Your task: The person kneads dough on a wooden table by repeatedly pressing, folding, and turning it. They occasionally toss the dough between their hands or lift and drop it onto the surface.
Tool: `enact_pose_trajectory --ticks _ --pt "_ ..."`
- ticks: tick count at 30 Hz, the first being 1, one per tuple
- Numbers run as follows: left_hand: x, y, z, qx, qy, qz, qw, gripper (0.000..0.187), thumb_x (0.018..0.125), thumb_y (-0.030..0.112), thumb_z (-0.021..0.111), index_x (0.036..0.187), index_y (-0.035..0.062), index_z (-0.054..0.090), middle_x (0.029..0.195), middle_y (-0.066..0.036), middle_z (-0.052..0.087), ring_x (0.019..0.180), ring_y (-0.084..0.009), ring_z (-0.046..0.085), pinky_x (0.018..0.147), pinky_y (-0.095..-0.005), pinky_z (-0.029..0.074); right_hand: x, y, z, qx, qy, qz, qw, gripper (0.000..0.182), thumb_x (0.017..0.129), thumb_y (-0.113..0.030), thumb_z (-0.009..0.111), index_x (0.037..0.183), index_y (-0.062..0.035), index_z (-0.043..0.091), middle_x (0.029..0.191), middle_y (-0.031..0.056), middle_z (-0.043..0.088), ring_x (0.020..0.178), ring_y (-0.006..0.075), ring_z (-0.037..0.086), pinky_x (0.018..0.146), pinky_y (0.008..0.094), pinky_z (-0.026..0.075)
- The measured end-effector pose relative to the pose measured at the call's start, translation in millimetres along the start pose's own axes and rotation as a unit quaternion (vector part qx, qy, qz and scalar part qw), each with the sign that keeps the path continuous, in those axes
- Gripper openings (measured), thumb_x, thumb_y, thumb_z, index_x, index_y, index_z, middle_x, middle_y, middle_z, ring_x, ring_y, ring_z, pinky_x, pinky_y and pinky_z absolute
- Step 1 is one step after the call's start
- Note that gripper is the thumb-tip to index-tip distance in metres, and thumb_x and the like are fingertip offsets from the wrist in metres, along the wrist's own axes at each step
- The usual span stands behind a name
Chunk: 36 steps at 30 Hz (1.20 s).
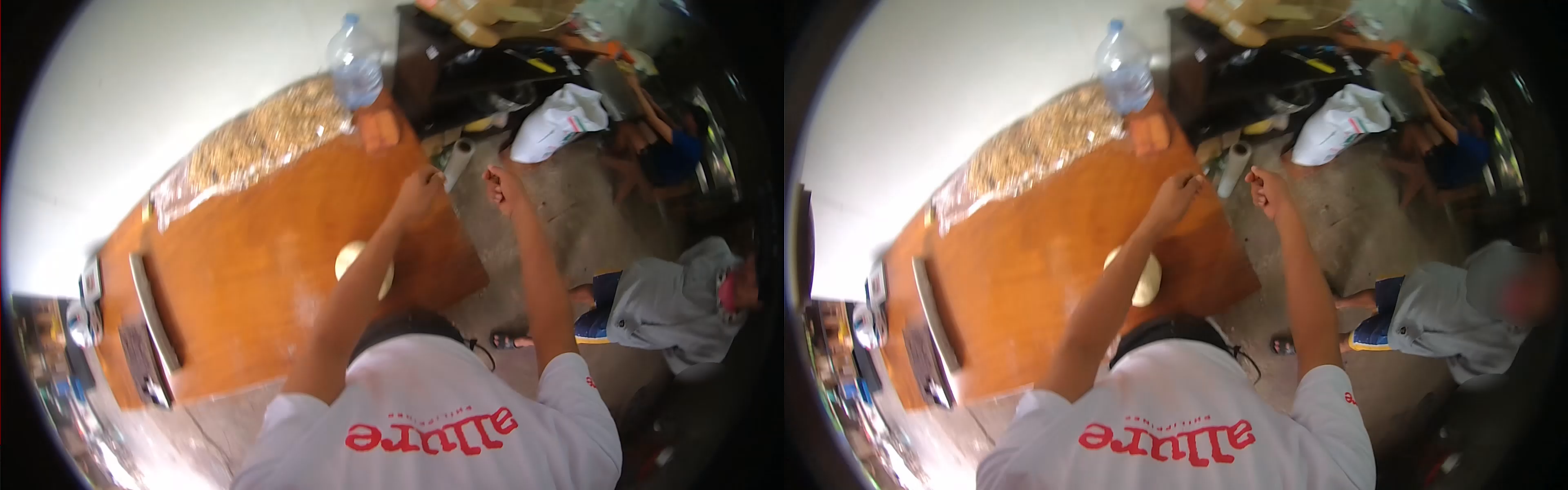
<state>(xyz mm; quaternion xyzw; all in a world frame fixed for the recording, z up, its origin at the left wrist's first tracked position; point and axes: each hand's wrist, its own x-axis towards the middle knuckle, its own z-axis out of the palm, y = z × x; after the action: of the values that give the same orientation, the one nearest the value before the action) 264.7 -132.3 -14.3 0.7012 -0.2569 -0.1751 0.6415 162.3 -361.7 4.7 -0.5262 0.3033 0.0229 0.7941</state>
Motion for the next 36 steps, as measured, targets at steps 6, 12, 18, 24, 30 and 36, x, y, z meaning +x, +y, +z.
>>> enact_pose_trajectory --ticks 6,12,18,24,30,36 --pt "-155.9 -86.3 -93.9 0.34 0.432 -0.135 0.824 0.029 0.091 0.021 0.06 0.112 0.0016 0.064 0.115 -0.021 0.059 0.11 -0.0371 0.054 0.094 -0.046 0.044 -3.8 190.3 108.7 -0.255 -0.039 -0.098 0.961 0.035 0.091 -0.032 0.065 0.109 -0.0016 0.065 0.086 0.0064 0.067 0.076 0.016 0.064 0.068 0.029 0.052" --pt "-204.5 -145.6 -79.4 0.208 0.347 -0.261 0.877 0.049 0.097 0.041 0.047 0.109 -0.0034 0.064 0.111 -0.029 0.062 0.106 -0.0429 0.058 0.092 -0.0483 0.044 -24.4 240.4 189.7 -0.521 -0.05 -0.422 0.74 0.042 0.096 -0.024 0.054 0.131 -0.0011 0.052 0.127 0.0241 0.053 0.114 0.0415 0.053 0.102 0.0474 0.038" --pt "-217.3 -116.6 -83.3 0.21 0.269 -0.214 0.916 0.043 0.098 0.037 0.053 0.089 -0.0032 0.062 0.101 -0.024 0.059 0.086 -0.037 0.057 0.073 -0.044 0.045 -39.4 232.6 172.1 -0.475 -0.137 -0.386 0.779 0.035 0.093 -0.02 0.051 0.122 -0.0006 0.054 0.12 0.0207 0.059 0.114 0.0382 0.054 0.098 0.0472 0.04" --pt "-221.4 -110.7 -34.3 -0.038 0.343 -0.185 0.92 0.038 0.1 0.027 0.046 0.131 0.0048 0.052 0.129 -0.021 0.059 0.113 -0.0408 0.06 0.095 -0.0456 0.049 -59.0 256.6 190.3 -0.558 -0.029 -0.398 0.728 0.041 0.096 -0.031 0.044 0.13 -0.0109 0.056 0.139 0.0197 0.047 0.13 0.0398 0.043 0.107 0.0534 0.032" --pt "-173.3 -134.4 -66.6 0.33 0.266 -0.119 0.898 0.04 0.094 0.025 0.05 0.131 0.0103 0.054 0.145 -0.021 0.043 0.136 -0.0388 0.039 0.114 -0.0513 0.026 -1.4 235.8 192.6 -0.679 -0.066 -0.354 0.64 0.044 0.092 -0.033 0.048 0.131 -0.0157 0.056 0.142 0.0193 0.042 0.135 0.0394 0.035 0.111 0.0572 0.023" --pt "-104.9 -139.9 -78.2 0.388 0.3 -0.174 0.854 0.051 0.091 0.033 0.048 0.136 0.01 0.052 0.148 -0.018 0.041 0.139 -0.0359 0.035 0.116 -0.0503 0.024 86.9 198.9 204.1 -0.67 -0.09 -0.39 0.625 0.045 0.087 -0.031 0.052 0.128 -0.0119 0.057 0.141 0.0204 0.041 0.133 0.0397 0.035 0.109 0.0573 0.024"
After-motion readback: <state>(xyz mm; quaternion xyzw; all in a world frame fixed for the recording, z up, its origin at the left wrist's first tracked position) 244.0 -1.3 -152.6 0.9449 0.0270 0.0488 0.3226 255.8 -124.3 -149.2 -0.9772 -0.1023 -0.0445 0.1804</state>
